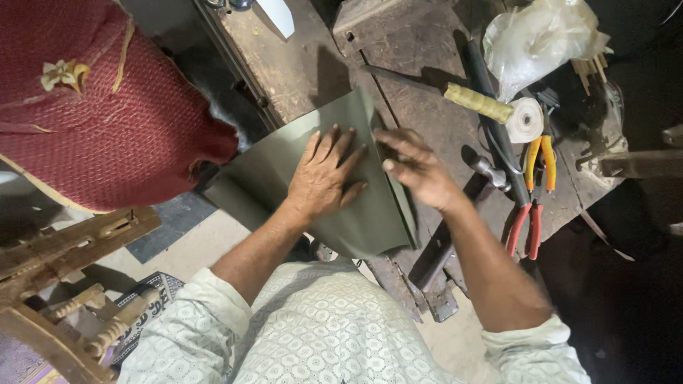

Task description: The person positions a gray sheet on a workbench, uses a white template to mark a line, and then cuts the sheet along the marked line with scissors. The person handles the sheet and template, then uses scissors to complete the cut.

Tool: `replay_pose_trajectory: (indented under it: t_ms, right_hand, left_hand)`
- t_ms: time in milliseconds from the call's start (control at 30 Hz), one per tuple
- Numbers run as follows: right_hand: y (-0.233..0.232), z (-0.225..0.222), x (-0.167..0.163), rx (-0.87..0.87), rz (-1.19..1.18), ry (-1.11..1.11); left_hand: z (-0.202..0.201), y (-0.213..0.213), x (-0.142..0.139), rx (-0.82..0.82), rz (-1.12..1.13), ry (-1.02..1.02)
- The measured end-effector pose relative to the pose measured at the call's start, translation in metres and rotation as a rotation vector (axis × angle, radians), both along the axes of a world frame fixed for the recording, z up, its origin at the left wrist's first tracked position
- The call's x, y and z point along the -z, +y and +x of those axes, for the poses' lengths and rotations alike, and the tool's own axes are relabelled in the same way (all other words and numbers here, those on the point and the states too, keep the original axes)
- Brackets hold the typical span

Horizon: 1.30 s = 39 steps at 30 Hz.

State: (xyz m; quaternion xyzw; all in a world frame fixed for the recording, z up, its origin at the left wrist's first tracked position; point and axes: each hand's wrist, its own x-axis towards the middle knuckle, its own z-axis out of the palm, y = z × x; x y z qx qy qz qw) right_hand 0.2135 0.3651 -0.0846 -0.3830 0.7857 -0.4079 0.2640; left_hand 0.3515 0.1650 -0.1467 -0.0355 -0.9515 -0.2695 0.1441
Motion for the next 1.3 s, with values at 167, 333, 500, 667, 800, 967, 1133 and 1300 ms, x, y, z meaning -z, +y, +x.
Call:
replay_pose_trajectory:
  t_ms: [167, 333, 500, 667, 800, 967, 1133, 1300]
  right_hand:
    - [-0.035, 0.021, 0.004, 0.021, 0.034, 0.397]
    - [-0.055, 0.012, -0.001, 0.202, 0.192, 0.259]
    - [-0.059, 0.004, 0.002, 0.004, 0.036, 0.481]
    - [-0.063, 0.011, 0.005, -0.029, 0.098, 0.532]
    - [-0.07, 0.013, 0.001, -0.016, 0.18, 0.542]
    - [-0.07, 0.008, -0.01, -0.038, 0.286, 0.47]
    - [-0.075, 0.011, -0.007, -0.042, 0.264, 0.598]
    - [-0.084, 0.003, 0.009, 0.026, 0.213, 0.619]
  left_hand:
    - [-0.008, -0.004, -0.006, -0.019, -0.046, -0.105]
    - [-0.008, -0.009, -0.004, -0.048, 0.035, 0.035]
    - [-0.011, -0.021, 0.006, -0.098, 0.054, 0.095]
    - [-0.026, -0.032, 0.016, -0.099, 0.169, 0.219]
    - [-0.036, -0.041, 0.015, -0.133, 0.153, 0.301]
    - [-0.041, -0.05, 0.005, -0.075, 0.048, 0.221]
    - [-0.048, -0.052, 0.001, -0.096, 0.065, 0.185]
    - [-0.049, -0.054, 0.008, -0.08, 0.103, 0.17]
